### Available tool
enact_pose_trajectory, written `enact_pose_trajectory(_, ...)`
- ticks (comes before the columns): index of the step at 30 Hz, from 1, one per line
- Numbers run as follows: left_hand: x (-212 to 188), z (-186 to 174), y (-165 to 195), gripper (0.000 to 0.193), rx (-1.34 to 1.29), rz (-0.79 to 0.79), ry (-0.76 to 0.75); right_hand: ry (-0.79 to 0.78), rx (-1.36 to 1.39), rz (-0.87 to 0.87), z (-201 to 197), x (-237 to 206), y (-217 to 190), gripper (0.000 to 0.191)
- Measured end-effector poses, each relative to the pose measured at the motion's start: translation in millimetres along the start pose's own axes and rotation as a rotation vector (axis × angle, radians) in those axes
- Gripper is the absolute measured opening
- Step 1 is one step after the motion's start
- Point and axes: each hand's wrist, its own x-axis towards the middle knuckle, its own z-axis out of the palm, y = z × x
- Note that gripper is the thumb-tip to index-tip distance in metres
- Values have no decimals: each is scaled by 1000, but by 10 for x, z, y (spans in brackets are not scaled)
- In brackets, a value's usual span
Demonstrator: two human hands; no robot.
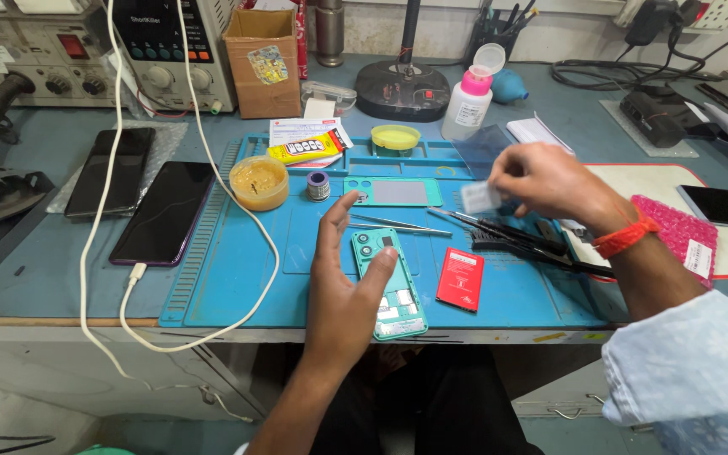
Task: The person tests a keypad mobile phone by powering its screen on, removes the battery and back cover, pries at internal components with a spudger, wipes parts with a tissue, reassembles the phone, and presses a label sticker onto the back before setting it on the work mat.
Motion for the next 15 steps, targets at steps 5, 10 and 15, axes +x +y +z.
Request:
enact_pose_trajectory(5, 258, -1, -119, 52, -98, 17, -73, 144, 482, -238, 73, -247, -305, 14)
enact_pose_trajectory(10, 409, -31, -287, 41, -194, -86, -132, 70, 759, -279, 531, -508, -495, 12)
enact_pose_trajectory(15, 363, -56, -376, 32, -305, -101, -92, 105, 792, -286, 794, -586, -541, 13)
